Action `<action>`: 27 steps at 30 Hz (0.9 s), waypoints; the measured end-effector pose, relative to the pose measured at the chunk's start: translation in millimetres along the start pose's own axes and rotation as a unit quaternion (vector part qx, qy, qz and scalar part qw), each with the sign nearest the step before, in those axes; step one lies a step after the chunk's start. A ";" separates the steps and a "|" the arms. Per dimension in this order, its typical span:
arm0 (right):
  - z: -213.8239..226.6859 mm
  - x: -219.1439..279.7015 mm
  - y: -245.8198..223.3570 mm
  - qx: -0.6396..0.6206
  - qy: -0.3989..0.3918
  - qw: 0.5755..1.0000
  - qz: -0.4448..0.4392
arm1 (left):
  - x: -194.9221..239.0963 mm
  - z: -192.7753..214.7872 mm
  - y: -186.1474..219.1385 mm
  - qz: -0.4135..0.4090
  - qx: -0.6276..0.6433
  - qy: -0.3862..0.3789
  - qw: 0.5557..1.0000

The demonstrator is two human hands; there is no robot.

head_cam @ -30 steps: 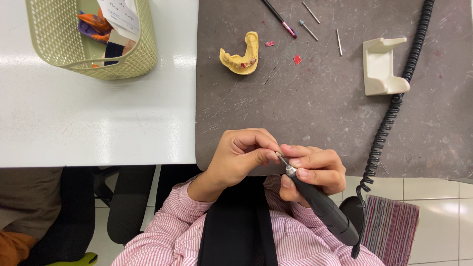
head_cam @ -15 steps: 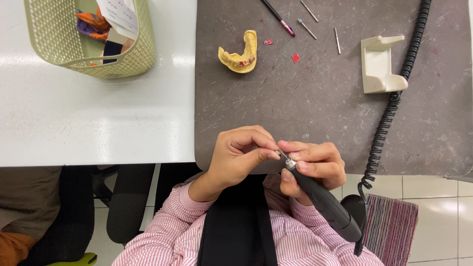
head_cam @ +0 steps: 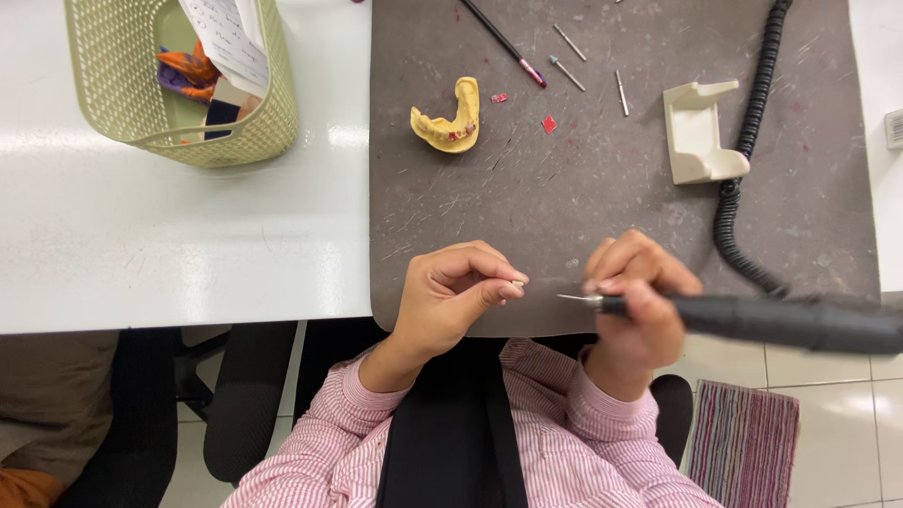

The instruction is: The person uses a rotary tool to grind a small white component, then places it into a yellow dental mold. They use a small brush to clean the mold and continue adjusting the component with the rotary tool.

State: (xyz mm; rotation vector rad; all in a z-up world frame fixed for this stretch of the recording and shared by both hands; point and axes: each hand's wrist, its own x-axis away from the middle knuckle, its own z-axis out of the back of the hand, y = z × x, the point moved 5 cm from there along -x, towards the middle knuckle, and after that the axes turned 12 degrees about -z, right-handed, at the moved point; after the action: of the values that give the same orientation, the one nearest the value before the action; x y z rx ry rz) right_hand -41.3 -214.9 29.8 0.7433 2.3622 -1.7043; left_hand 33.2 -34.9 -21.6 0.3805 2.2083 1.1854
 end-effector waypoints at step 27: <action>159.1 -153.3 -93.0 0.670 0.031 0.711 -0.210 | -2.9 -6.5 2.3 -0.014 -0.029 -0.039 0.999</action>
State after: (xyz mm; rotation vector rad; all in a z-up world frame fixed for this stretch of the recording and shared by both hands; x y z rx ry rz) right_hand 21.4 -431.0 112.4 0.2791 0.8822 -3.5510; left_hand 31.3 -39.4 -15.9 0.3648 2.1010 1.1964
